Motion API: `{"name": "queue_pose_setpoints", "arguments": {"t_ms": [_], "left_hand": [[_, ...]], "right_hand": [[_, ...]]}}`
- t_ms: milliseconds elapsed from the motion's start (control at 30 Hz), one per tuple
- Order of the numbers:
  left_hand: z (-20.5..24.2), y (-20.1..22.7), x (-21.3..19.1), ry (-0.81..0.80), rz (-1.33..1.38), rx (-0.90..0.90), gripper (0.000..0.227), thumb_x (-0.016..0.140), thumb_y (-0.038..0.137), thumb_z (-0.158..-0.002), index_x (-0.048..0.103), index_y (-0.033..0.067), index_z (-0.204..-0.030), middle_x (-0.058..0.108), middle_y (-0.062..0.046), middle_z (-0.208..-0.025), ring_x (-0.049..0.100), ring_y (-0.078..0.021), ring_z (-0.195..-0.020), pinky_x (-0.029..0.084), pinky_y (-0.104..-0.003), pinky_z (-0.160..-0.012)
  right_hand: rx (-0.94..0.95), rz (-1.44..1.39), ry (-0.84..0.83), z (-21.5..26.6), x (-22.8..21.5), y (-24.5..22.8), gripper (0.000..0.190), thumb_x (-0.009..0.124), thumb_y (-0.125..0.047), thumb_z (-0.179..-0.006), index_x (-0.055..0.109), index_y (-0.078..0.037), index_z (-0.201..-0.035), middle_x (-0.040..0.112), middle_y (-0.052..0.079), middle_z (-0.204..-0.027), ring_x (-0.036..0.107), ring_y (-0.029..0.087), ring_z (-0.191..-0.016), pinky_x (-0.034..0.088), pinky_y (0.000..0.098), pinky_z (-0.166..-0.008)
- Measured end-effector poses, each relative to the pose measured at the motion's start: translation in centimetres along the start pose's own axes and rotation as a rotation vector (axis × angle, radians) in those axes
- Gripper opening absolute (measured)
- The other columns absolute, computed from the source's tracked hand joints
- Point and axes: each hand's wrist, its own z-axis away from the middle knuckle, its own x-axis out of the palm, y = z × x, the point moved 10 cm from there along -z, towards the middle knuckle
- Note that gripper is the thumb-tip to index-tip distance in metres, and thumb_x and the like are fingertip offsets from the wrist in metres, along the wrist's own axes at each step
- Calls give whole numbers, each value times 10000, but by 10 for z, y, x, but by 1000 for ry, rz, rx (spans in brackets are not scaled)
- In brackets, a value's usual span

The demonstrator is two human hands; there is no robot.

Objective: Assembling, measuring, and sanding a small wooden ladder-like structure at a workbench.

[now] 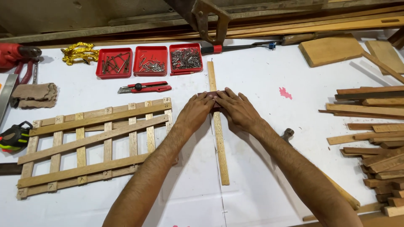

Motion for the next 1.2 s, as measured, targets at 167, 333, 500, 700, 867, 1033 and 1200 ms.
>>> {"name": "queue_pose_setpoints", "arguments": {"t_ms": [167, 333, 500, 700, 867, 1033, 1200], "left_hand": [[-26, -23, 2, 5, -13, -34, 430, 557, 21, -980, 579, 111, -1399, 556, -30, -1486, 444, -251, -1431, 350, -502, -1195], [-16, -13, -18, 43, -45, -48, 472, 571, -1, -961, 579, 137, -1412, 565, 3, -1484, 447, -248, -1431, 349, -517, -1199], [21, 21, -27, 52, -85, -2, 459, 567, 41, -961, 561, 107, -1414, 554, -19, -1482, 433, -275, -1431, 354, -533, -1174], [84, 67, 10, 22, -71, 74, 444, 550, 86, -991, 540, 38, -1433, 520, -96, -1524, 441, -306, -1423, 373, -503, -1173], [111, 94, -5, 1, -141, 109, 436, 560, 107, -988, 545, 6, -1412, 529, -137, -1501, 440, -314, -1426, 366, -514, -1169], [79, 76, 0, -3, -180, 102, 439, 564, 93, -973, 555, 13, -1404, 550, -136, -1475, 459, -310, -1407, 357, -505, -1172], [28, 41, -2, 37, -149, 60, 425, 604, 79, -958, 594, 15, -1378, 602, -120, -1429, 500, -299, -1382, 364, -465, -1186]], "right_hand": [[4, 22, 4, -28, -1, 15, 525, 419, -399, -1048, 390, -252, -1552, 326, 12, -1646, 210, 279, -1543, 210, 628, -1214], [-5, 12, 52, -22, -7, 13, 541, 409, -420, -1049, 382, -249, -1561, 317, 13, -1657, 217, 282, -1543, 211, 624, -1223], [-61, 38, 24, 18, -3, -6, 568, 423, -494, -1039, 409, -227, -1539, 341, 49, -1644, 218, 281, -1540, 202, 619, -1220], [-94, 35, -13, 97, -4, -53, 544, 443, -439, -1040, 423, -201, -1528, 371, 60, -1619, 229, 268, -1536, 211, 587, -1219], [-112, 12, -5, 126, -3, -68, 546, 468, -344, -1028, 397, -163, -1538, 353, 80, -1628, 226, 275, -1533, 219, 576, -1205], [-90, 38, -18, 99, -7, -52, 526, 439, -291, -1048, 367, -158, -1553, 327, 74, -1638, 204, 264, -1543, 188, 585, -1226], [-63, 57, -27, 44, -7, -22, 509, 396, -281, -1064, 346, -148, -1553, 317, 89, -1638, 187, 276, -1540, 165, 592, -1225]]}}
